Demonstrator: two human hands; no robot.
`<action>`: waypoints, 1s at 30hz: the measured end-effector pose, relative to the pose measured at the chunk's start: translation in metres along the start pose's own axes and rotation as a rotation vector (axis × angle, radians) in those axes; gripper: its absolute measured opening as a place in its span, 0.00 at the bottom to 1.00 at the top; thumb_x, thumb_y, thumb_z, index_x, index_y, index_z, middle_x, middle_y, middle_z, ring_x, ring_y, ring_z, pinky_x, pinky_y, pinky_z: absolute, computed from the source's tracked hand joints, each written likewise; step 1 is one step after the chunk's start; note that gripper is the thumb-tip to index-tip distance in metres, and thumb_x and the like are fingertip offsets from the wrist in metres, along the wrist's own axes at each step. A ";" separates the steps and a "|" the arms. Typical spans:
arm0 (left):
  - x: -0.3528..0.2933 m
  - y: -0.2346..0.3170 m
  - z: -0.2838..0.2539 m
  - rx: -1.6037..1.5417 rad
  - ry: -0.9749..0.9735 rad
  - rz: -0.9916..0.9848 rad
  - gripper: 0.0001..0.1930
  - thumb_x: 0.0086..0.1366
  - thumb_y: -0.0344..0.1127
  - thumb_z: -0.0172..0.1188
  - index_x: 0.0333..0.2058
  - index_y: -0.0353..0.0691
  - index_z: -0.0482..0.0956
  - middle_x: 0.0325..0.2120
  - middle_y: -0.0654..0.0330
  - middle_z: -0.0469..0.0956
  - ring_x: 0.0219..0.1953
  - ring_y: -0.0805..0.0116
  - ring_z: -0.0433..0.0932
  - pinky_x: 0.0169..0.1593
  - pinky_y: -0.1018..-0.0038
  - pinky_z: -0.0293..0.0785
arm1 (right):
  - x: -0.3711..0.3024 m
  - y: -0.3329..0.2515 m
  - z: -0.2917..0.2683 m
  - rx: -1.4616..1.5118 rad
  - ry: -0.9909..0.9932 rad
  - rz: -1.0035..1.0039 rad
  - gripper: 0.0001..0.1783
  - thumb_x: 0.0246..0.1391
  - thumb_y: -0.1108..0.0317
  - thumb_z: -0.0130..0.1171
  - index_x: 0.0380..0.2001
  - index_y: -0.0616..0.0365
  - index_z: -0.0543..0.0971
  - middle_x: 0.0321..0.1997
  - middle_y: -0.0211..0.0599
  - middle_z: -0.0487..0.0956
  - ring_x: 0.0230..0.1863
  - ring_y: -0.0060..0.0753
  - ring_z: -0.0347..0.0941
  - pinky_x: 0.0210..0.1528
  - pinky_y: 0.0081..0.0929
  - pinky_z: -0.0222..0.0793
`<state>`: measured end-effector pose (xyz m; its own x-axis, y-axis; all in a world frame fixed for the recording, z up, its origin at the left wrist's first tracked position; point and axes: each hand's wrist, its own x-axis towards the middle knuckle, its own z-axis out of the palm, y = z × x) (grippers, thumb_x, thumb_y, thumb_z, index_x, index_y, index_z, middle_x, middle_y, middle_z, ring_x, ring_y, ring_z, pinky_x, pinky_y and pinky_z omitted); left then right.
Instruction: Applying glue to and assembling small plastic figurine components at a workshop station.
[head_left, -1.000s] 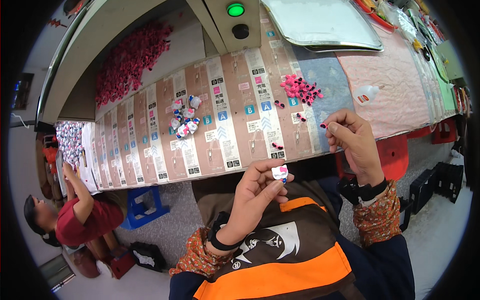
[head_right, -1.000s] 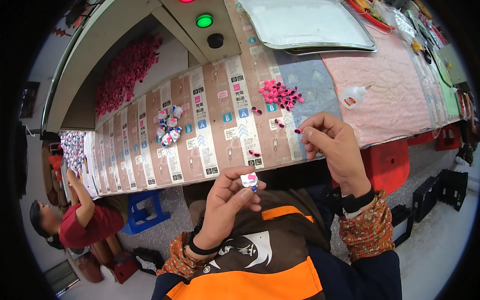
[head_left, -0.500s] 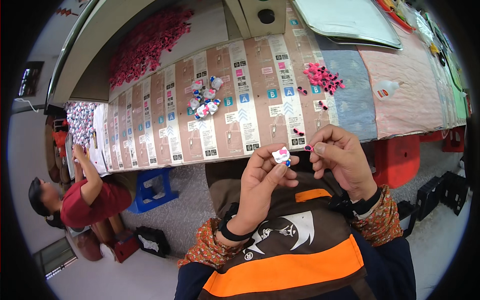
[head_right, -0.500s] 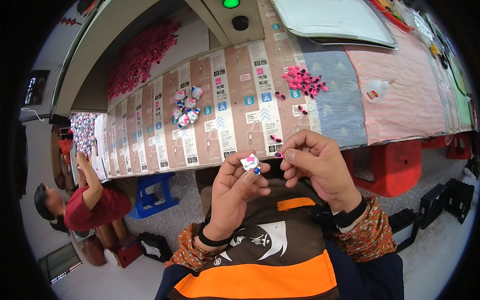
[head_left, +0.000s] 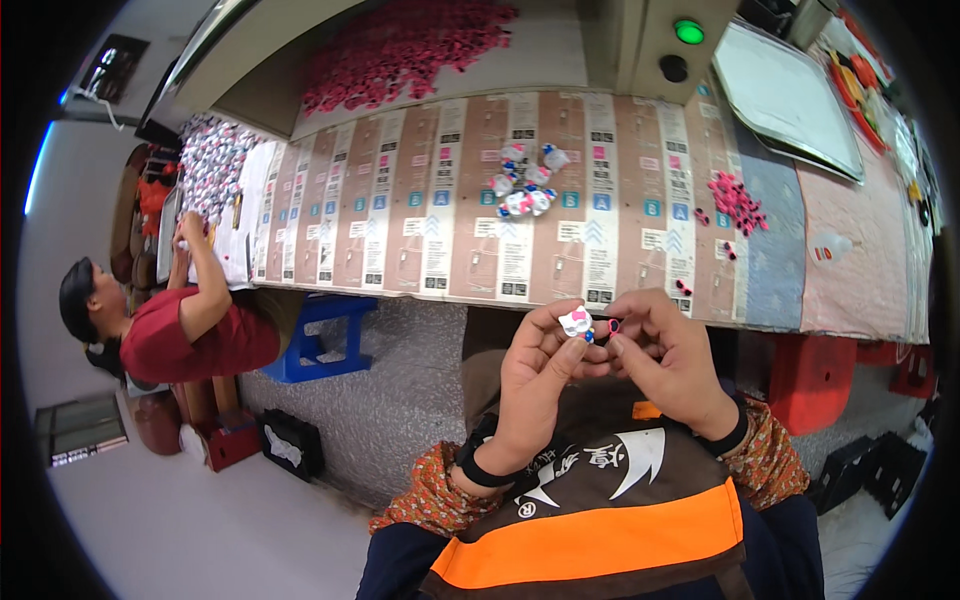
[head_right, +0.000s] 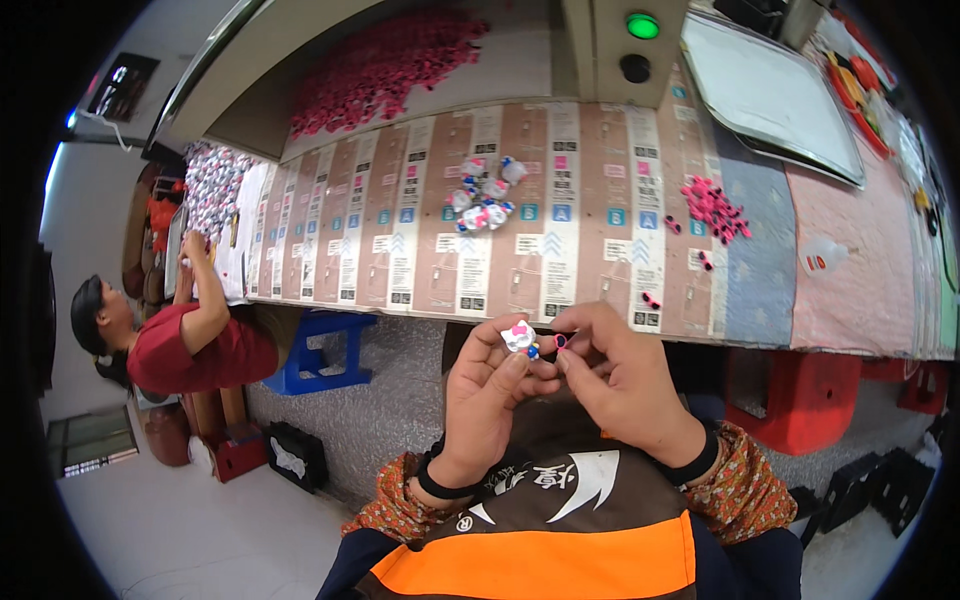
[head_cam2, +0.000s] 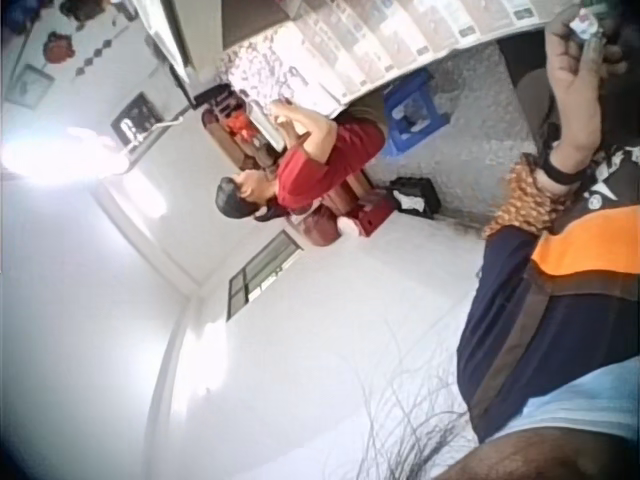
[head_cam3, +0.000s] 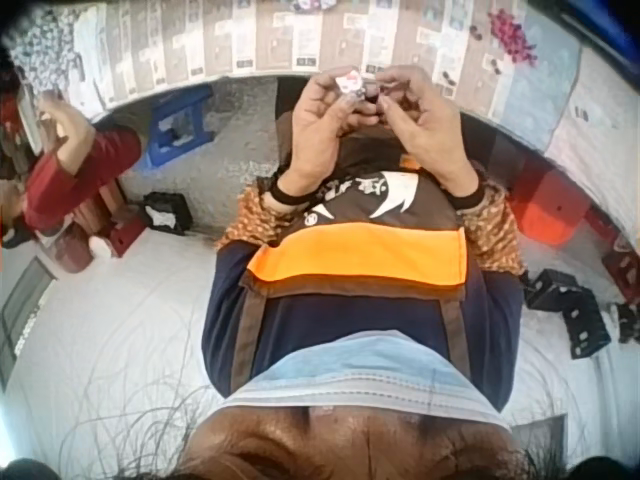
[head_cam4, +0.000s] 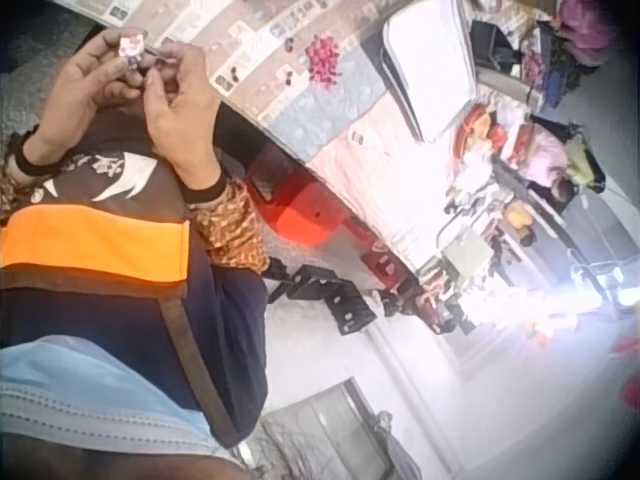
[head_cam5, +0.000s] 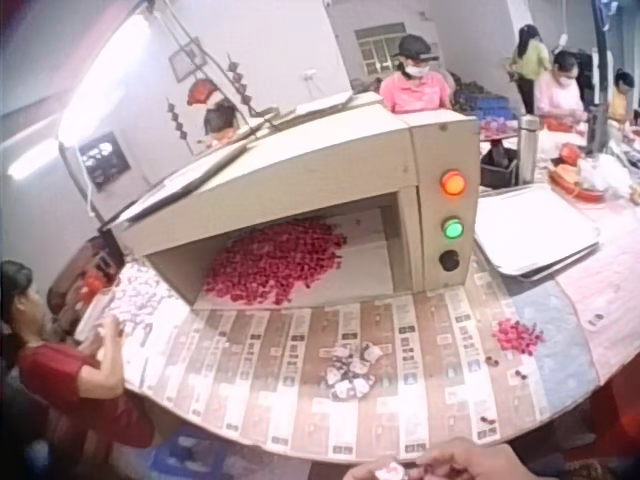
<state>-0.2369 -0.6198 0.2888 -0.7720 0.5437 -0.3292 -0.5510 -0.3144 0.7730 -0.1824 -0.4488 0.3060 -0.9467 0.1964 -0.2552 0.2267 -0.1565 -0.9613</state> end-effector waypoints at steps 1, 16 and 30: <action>-0.002 0.005 -0.006 -0.019 -0.012 0.004 0.19 0.74 0.29 0.52 0.60 0.38 0.65 0.49 0.56 0.78 0.45 0.73 0.79 0.50 0.75 0.80 | 0.005 -0.002 0.009 -0.144 -0.022 -0.110 0.11 0.60 0.78 0.56 0.46 0.61 0.74 0.34 0.35 0.82 0.32 0.19 0.79 0.33 0.19 0.76; -0.094 0.076 -0.097 -0.202 0.108 0.156 0.20 0.75 0.33 0.52 0.62 0.40 0.65 0.52 0.55 0.76 0.46 0.73 0.78 0.50 0.73 0.81 | -0.005 -0.057 0.136 -0.131 -0.143 -0.034 0.08 0.62 0.77 0.56 0.42 0.61 0.70 0.37 0.38 0.82 0.34 0.22 0.80 0.29 0.15 0.75; -0.174 0.123 -0.222 -0.196 0.493 0.384 0.18 0.74 0.31 0.51 0.61 0.38 0.65 0.50 0.53 0.77 0.44 0.73 0.79 0.49 0.72 0.82 | 0.087 -0.101 0.279 -0.280 -0.401 -0.186 0.04 0.57 0.78 0.55 0.36 0.63 0.72 0.28 0.29 0.74 0.26 0.17 0.72 0.25 0.17 0.74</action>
<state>-0.2407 -0.9261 0.3204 -0.9545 -0.0416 -0.2953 -0.2185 -0.5765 0.7873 -0.3510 -0.6861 0.4094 -0.9776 -0.1981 -0.0706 0.0471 0.1210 -0.9915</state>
